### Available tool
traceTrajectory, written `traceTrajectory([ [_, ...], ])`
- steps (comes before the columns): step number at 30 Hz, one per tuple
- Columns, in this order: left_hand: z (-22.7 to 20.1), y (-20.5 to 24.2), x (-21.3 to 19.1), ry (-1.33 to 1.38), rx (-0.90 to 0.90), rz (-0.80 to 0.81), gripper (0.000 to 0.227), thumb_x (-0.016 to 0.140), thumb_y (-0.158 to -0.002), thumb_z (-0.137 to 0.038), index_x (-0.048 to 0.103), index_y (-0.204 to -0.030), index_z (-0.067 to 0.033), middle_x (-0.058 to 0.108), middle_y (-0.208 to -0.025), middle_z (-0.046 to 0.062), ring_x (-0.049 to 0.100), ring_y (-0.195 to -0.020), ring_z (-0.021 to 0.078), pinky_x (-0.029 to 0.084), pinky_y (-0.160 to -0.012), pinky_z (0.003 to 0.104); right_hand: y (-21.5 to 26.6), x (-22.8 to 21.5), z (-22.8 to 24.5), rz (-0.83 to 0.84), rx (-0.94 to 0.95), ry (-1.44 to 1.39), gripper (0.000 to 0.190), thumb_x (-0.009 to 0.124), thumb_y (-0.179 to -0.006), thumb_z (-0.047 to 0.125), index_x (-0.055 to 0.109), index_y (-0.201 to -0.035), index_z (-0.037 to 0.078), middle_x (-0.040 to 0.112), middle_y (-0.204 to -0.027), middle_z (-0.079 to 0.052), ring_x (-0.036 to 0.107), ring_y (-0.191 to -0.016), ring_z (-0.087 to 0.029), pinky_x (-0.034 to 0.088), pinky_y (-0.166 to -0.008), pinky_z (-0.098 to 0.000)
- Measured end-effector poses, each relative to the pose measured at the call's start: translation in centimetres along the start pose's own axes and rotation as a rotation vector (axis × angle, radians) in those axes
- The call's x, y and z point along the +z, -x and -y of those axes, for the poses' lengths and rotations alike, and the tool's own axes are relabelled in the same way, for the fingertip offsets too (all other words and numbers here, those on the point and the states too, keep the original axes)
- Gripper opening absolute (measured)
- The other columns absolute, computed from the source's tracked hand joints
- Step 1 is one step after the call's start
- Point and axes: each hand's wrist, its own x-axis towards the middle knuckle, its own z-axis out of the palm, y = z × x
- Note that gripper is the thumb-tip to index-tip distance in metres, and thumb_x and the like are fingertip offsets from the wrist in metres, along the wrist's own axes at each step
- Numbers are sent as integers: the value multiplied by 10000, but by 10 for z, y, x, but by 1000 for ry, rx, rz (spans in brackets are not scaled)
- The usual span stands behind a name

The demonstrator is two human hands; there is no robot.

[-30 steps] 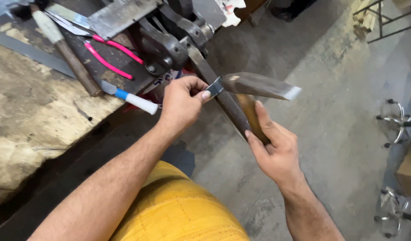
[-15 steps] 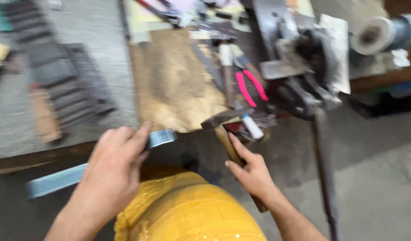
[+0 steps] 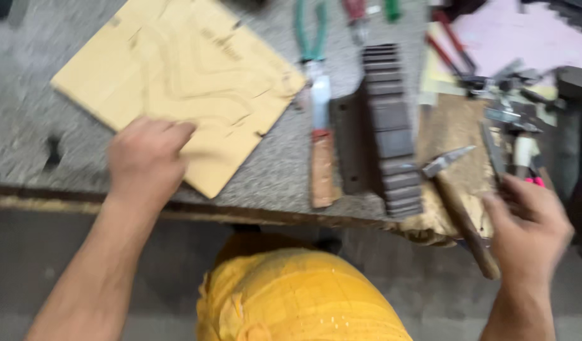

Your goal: The person bends a metal strip into a curved shape using a wooden template and a hammer. They repeatedly check the bend against the template and use a manual press to refine the curve.

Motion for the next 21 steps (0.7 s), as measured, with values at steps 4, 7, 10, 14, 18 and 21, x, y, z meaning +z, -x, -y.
traceTrajectory([
  [4,30,-18,25,51,97,70,247,646,-831,-45,792,-1022,-102,713,-895,60,662,-838,255,545,-745,396,27,26,102,-182,-8,-277,148,718,-1077,-28,669,-1213,-63,668,-1075,-108,648,-924,-126,510,-850,-211],
  [7,39,-25,29,150,118,104,237,653,-838,-43,796,-1021,-91,691,-845,53,646,-802,254,534,-702,401,31,71,168,21,-117,-71,154,772,-980,9,721,-1121,-27,713,-1055,-117,659,-829,-138,501,-734,-215],
  [10,47,-27,34,224,179,126,232,648,-833,-40,786,-1015,-77,692,-851,40,643,-804,249,533,-690,390,20,112,206,322,-112,-25,241,818,-800,56,754,-1028,18,740,-1004,-115,648,-723,-137,478,-621,-235],
  [14,50,-37,35,224,216,223,235,650,-826,-49,775,-1025,-61,686,-810,37,649,-791,230,534,-642,374,-5,169,218,456,-131,-119,196,793,-840,48,753,-1030,25,747,-960,-92,722,-818,-160,548,-706,-261],
  [18,48,-38,34,221,250,317,253,637,-833,-67,752,-1054,-22,690,-820,55,644,-771,214,532,-611,354,-20,208,223,473,-124,-178,204,782,-867,39,738,-1065,26,745,-1020,-104,732,-883,-201,567,-744,-284],
  [21,50,-43,31,252,272,319,300,623,-801,-79,736,-1063,14,683,-829,67,640,-779,221,535,-621,349,-37,231,229,479,-171,-140,214,775,-878,36,727,-1088,31,736,-1062,-112,741,-933,-229,585,-779,-309],
])
